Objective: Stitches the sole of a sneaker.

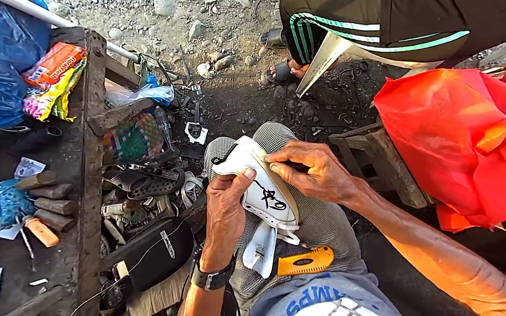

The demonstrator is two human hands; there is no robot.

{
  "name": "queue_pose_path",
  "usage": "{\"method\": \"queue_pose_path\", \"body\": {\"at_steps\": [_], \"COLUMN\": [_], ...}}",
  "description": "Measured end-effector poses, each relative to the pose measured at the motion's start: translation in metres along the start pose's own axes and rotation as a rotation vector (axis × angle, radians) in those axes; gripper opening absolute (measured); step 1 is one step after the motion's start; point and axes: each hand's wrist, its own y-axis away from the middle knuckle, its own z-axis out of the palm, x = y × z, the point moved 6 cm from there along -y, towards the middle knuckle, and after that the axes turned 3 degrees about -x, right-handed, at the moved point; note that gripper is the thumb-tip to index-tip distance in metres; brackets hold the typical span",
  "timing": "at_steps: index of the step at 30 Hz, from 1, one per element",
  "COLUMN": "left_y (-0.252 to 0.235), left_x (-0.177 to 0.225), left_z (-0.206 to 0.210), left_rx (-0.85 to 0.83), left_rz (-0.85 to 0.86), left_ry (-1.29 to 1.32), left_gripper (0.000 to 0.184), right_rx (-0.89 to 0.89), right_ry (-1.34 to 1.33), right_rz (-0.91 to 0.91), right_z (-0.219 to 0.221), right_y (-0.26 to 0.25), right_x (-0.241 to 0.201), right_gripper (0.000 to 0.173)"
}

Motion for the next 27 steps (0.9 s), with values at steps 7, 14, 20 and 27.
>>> {"method": "queue_pose_path", "body": {"at_steps": [7,14,20,27], "left_y": [-0.002,-0.005,-0.007,-0.010], "left_x": [0.000,-0.003,-0.005,-0.003], "left_z": [0.002,0.003,0.001,-0.001], "left_rx": [-0.015,0.017,0.015,0.043], "left_rz": [0.002,0.008,0.021,0.016], "left_ry": [0.007,0.032,0.044,0.013], "left_gripper": [0.008,0.008,0.008,0.007], "right_rx": [-0.084,-0.394,-0.621,-0.727], "right_ry": [0.162,0.430,0.530,0.604], "right_rz": [-0.083,-0.110,-0.080,-0.016], "right_z": [-0.007,-0.012,0.001,0.017], "right_y": [-0.009,-0.039,-0.066,-0.078], "right_x": [-0.010,-0.030,-0.041,-0.041], "right_gripper": [0.021,0.025,0.020,0.016]}}
